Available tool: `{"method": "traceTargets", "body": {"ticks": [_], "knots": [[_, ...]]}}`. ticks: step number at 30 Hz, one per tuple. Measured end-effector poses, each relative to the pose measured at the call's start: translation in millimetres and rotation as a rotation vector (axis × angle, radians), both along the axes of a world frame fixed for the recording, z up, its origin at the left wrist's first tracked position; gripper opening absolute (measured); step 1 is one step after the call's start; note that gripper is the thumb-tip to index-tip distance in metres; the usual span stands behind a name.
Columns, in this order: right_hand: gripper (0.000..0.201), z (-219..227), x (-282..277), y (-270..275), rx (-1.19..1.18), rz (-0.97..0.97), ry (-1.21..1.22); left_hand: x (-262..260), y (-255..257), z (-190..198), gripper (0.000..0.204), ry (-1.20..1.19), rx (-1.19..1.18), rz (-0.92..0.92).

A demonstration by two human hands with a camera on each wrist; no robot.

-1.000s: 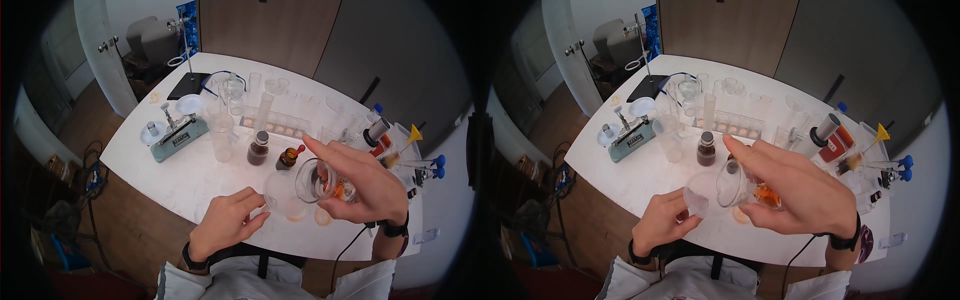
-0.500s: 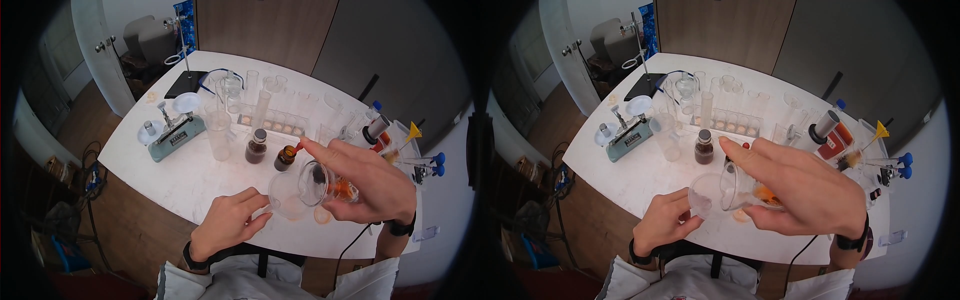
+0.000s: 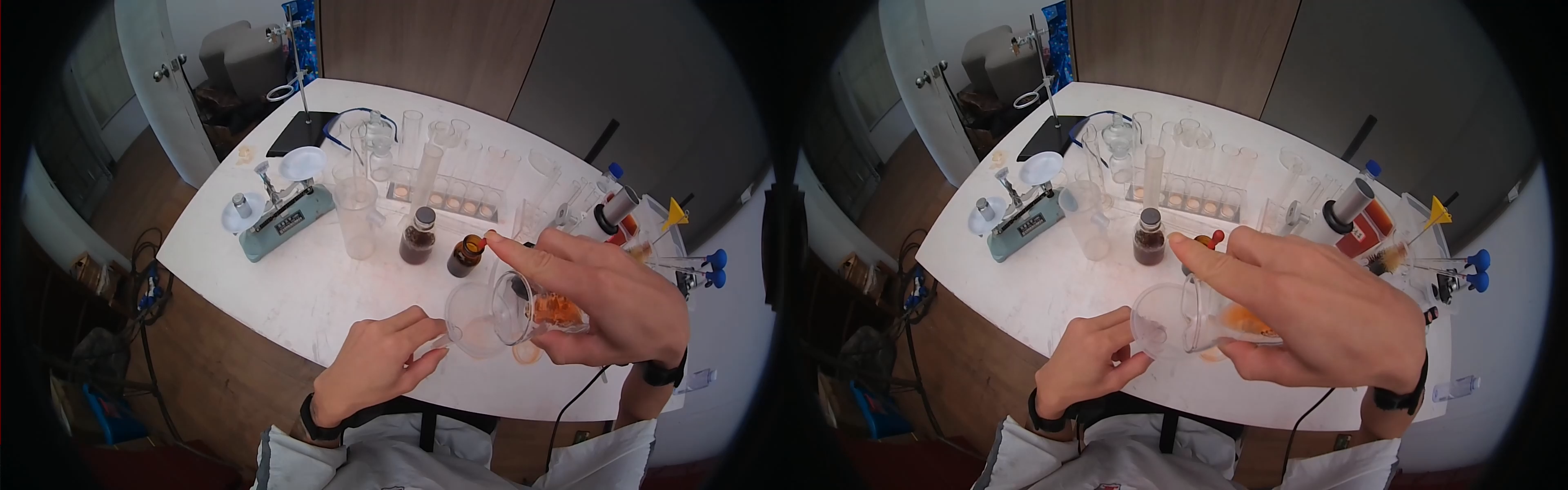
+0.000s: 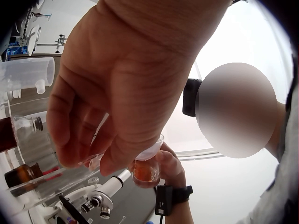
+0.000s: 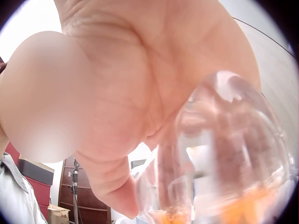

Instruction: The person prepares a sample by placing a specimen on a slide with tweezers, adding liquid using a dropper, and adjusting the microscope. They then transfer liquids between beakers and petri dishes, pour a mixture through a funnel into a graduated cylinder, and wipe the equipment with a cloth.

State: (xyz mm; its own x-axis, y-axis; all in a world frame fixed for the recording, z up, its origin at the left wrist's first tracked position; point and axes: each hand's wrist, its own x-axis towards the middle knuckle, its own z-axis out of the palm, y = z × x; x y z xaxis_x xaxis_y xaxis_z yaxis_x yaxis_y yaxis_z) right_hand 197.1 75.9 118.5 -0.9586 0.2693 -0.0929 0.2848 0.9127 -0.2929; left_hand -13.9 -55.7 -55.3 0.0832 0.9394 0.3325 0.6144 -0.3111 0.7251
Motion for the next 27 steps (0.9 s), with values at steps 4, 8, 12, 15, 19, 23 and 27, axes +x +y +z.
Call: {"method": "traceTargets", "body": {"ticks": [4, 8, 12, 15, 19, 23, 27], "knots": [[0.093, 2.7, -1.3, -1.0, 0.008, 0.000, -0.030, -0.1, 0.2, -0.9, 0.030, -0.001, 0.013, -0.004], [0.095, 8.0, -3.6, -4.1, 0.024, -0.017, -0.075, -0.2, 0.3, -0.5, 0.030, 0.001, 0.015, -0.009], [0.096, 10.0, -4.1, -5.5, 0.033, -0.020, -0.070, 1.5, 0.5, -0.5, 0.030, 0.004, 0.018, -0.009], [0.095, 10.1, -3.6, -5.4, 0.039, -0.018, -0.062, 1.9, 0.3, 0.1, 0.030, 0.007, 0.016, -0.009], [0.095, 10.0, -3.3, -3.8, 0.052, -0.012, -0.059, 2.0, 0.6, -0.3, 0.030, 0.011, 0.019, -0.009], [0.095, 9.8, -3.9, -3.3, 0.055, -0.002, -0.046, 2.3, 1.2, -0.9, 0.030, 0.015, 0.020, -0.006], [0.094, 12.8, -7.3, -4.2, 0.063, 0.010, -0.070, 2.2, 2.2, -1.2, 0.030, 0.013, 0.019, -0.009]]}}
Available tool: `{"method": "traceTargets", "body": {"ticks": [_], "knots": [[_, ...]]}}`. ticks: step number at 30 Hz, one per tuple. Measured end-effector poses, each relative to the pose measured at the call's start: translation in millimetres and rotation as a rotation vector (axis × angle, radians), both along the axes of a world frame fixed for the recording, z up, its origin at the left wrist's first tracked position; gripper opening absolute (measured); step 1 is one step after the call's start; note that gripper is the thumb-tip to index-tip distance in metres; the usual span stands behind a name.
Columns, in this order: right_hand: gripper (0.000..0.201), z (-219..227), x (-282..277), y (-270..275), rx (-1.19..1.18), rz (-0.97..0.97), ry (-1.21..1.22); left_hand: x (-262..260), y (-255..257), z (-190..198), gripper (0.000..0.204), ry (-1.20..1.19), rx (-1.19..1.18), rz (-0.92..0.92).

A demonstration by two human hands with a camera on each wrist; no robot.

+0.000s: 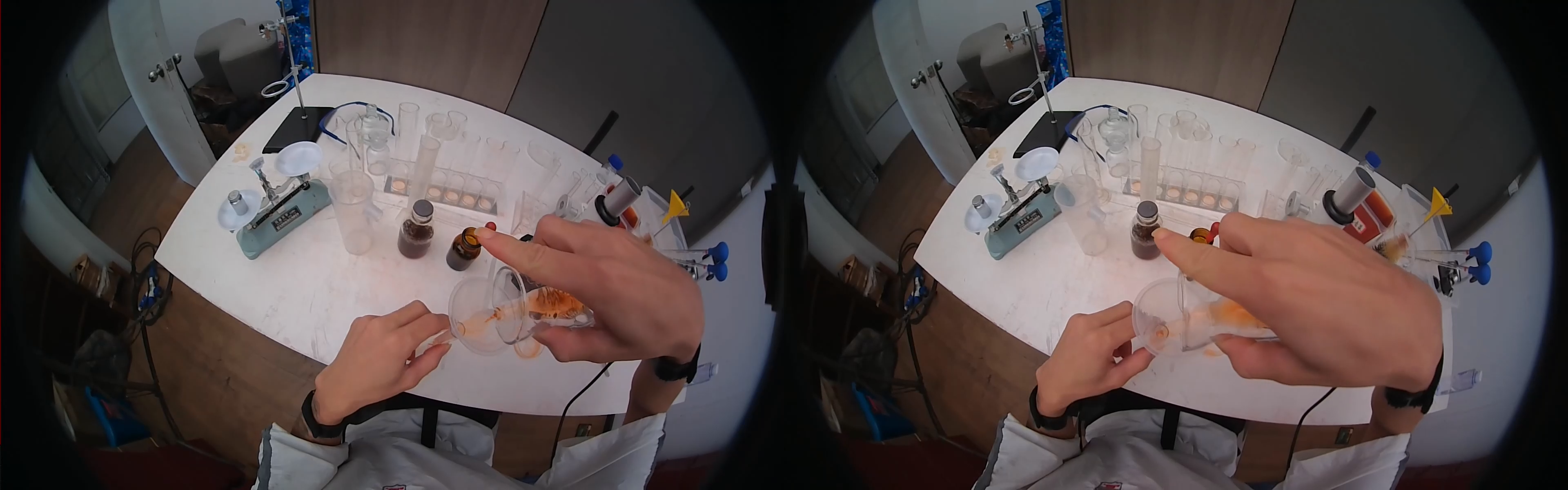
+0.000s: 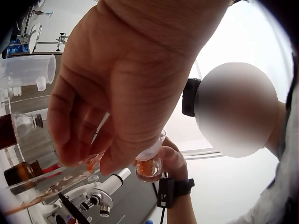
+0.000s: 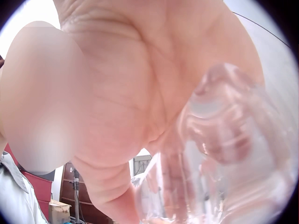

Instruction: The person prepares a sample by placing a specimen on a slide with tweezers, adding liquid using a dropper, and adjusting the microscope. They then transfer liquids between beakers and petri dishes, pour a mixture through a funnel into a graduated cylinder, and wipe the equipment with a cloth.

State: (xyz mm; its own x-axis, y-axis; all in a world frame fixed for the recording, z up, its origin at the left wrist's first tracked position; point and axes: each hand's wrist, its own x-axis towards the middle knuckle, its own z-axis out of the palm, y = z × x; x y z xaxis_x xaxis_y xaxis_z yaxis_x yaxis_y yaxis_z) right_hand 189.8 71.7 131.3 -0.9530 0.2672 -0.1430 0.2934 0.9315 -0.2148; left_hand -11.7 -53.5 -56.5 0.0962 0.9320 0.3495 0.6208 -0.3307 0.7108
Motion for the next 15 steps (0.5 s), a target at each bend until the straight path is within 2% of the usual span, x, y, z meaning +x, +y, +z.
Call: {"method": "traceTargets", "body": {"ticks": [11, 15], "knots": [[0.085, 1.6, -10.1, -2.5, 0.062, 0.027, -0.025, -0.5, 0.6, 0.4, 0.032, 0.014, -0.012, 0.006], [0.083, 1.8, -13.2, -3.5, 0.052, 0.038, -0.039, 0.3, 0.8, 0.6, 0.021, -0.009, 0.024, 0.011]]}}
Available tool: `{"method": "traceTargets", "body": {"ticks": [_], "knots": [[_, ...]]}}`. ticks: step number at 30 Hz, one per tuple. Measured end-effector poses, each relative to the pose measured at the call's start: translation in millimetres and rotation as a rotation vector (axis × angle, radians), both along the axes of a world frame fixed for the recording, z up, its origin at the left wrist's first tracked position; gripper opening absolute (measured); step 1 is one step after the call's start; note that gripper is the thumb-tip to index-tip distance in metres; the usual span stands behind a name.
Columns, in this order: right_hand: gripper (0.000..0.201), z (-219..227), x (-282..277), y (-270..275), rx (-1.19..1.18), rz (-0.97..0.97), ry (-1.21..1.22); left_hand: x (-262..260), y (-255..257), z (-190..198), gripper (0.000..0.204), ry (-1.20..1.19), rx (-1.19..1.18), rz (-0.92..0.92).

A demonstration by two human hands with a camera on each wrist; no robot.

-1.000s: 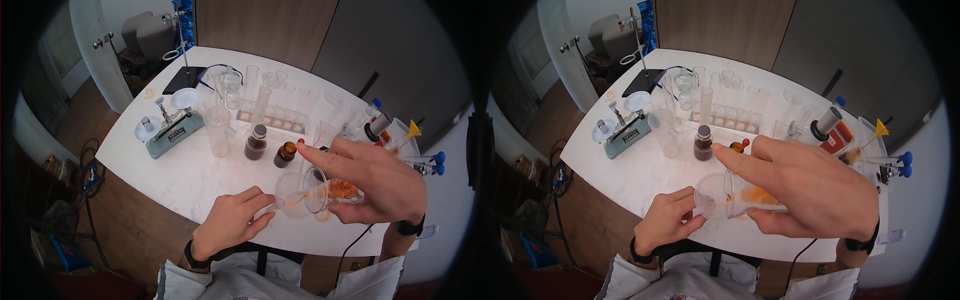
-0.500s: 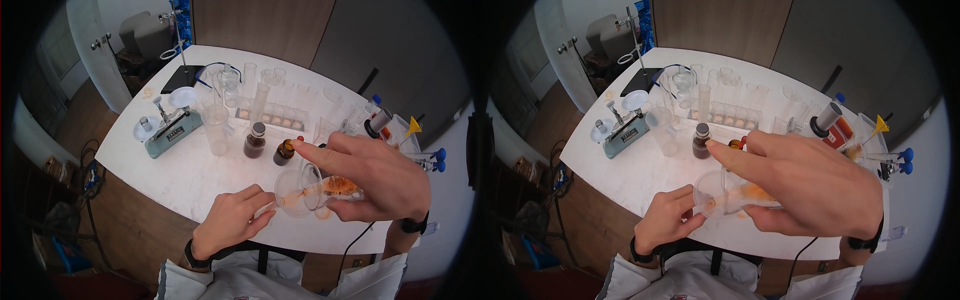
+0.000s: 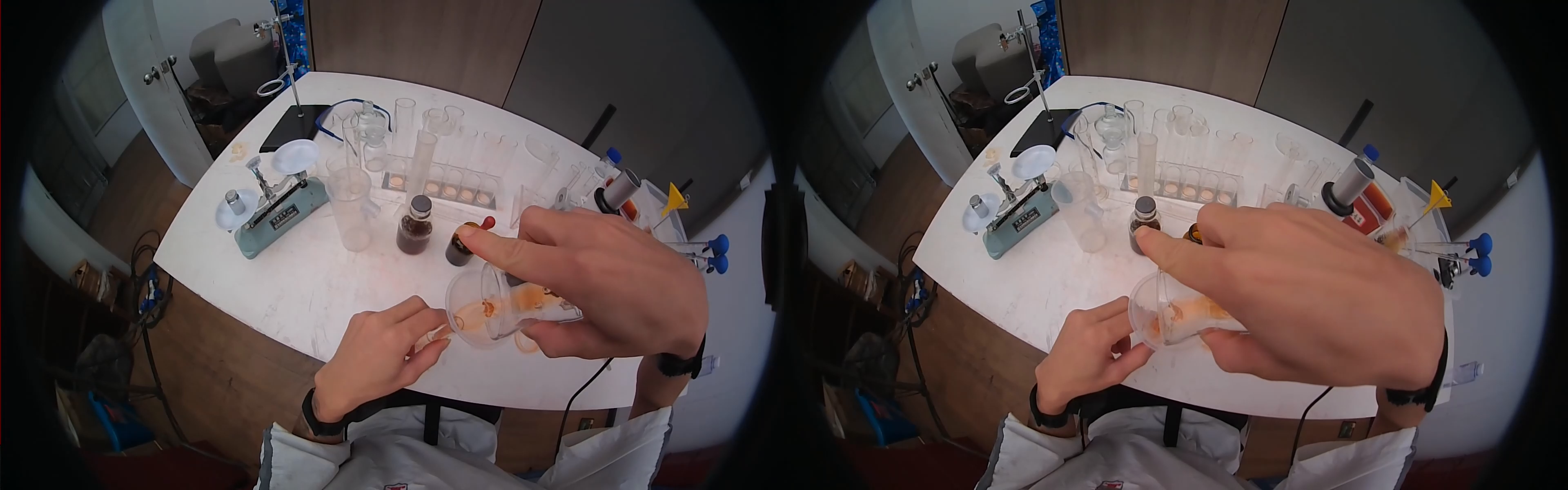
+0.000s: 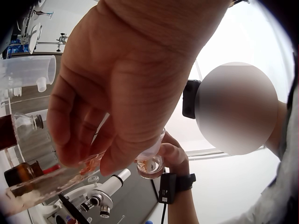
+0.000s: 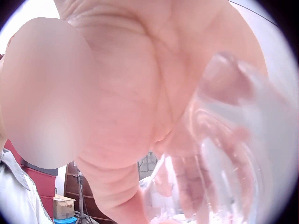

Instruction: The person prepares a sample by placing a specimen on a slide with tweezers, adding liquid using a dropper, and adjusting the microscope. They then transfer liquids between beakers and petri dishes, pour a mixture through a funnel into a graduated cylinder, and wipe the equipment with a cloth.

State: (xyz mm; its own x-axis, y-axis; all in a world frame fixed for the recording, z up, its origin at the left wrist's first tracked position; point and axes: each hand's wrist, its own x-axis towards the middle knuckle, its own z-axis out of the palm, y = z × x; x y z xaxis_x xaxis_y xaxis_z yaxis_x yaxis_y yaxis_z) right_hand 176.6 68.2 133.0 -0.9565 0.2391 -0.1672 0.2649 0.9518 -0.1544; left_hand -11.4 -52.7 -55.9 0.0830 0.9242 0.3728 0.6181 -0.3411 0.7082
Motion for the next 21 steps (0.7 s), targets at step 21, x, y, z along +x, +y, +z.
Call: {"method": "traceTargets", "body": {"ticks": [21], "knots": [[0.082, 2.9, -5.1, -9.6, 0.043, -0.031, -0.030, -2.0, -1.1, -1.4, 0.018, -0.028, 0.014, 0.016]]}}
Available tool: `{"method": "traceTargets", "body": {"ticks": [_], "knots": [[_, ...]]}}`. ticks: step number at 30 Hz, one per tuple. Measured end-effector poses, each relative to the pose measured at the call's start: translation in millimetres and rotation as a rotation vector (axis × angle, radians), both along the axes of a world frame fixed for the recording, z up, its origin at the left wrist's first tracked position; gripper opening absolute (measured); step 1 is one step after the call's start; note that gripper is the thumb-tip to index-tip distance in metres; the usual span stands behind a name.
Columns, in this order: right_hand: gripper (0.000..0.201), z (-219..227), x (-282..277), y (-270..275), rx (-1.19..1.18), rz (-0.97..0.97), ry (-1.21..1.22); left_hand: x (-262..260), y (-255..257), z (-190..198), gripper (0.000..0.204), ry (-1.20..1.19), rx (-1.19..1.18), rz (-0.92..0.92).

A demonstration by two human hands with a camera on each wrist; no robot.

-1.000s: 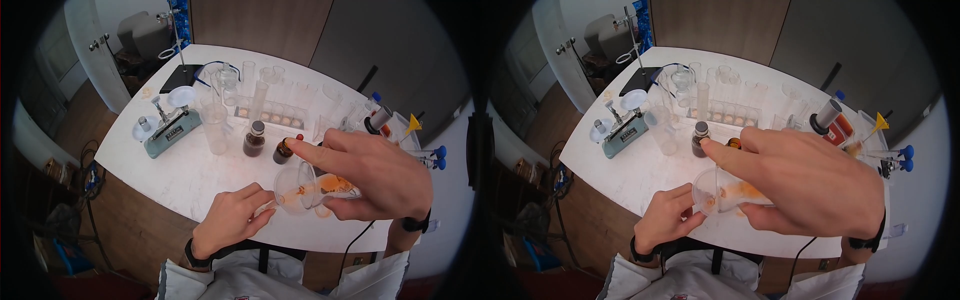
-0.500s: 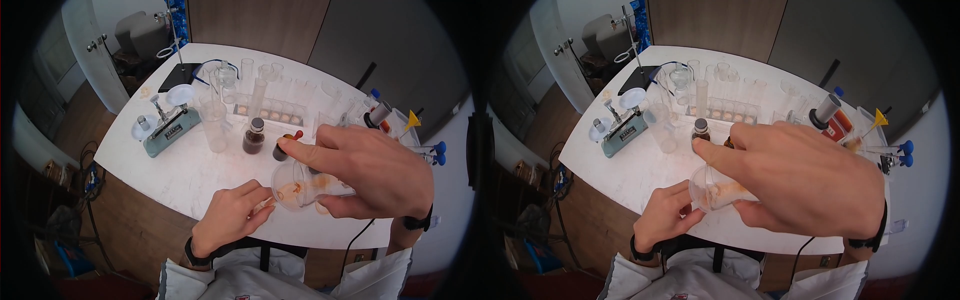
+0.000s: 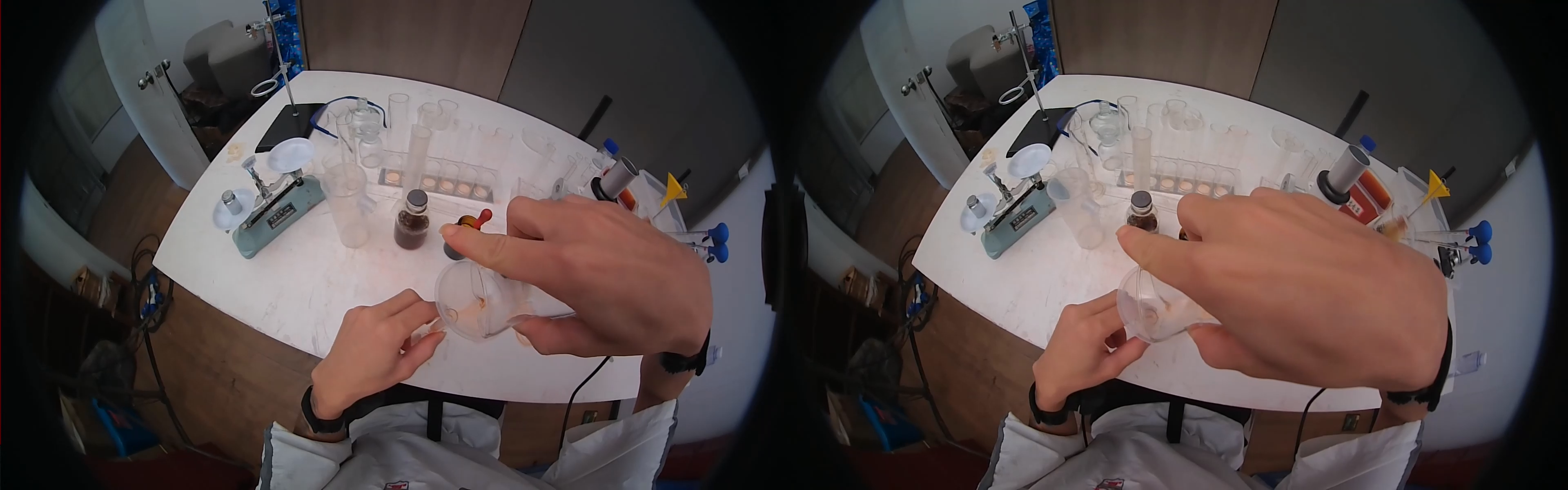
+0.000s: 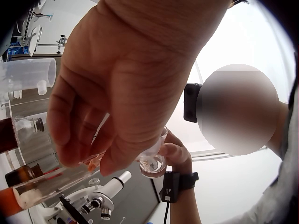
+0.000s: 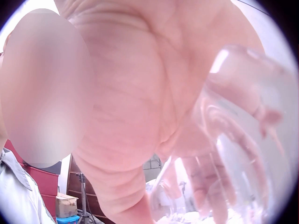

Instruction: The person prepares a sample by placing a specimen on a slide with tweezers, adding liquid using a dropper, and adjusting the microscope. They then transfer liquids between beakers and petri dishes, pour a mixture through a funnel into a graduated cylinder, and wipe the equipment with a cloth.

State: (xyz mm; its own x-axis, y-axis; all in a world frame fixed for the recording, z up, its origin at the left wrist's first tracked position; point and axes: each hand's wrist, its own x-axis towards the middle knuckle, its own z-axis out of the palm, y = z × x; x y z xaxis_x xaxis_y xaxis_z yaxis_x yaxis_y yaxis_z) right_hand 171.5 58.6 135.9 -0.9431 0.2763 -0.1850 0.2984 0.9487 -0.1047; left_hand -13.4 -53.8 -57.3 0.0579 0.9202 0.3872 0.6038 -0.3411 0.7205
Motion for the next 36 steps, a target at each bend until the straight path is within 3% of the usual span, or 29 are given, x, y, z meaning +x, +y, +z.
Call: {"method": "traceTargets", "body": {"ticks": [36], "knots": [[0.080, -11.5, 4.7, 5.9, 0.007, 0.024, 0.082, 1.2, 0.0, 0.8, 0.018, -0.024, -0.003, 0.014]]}}
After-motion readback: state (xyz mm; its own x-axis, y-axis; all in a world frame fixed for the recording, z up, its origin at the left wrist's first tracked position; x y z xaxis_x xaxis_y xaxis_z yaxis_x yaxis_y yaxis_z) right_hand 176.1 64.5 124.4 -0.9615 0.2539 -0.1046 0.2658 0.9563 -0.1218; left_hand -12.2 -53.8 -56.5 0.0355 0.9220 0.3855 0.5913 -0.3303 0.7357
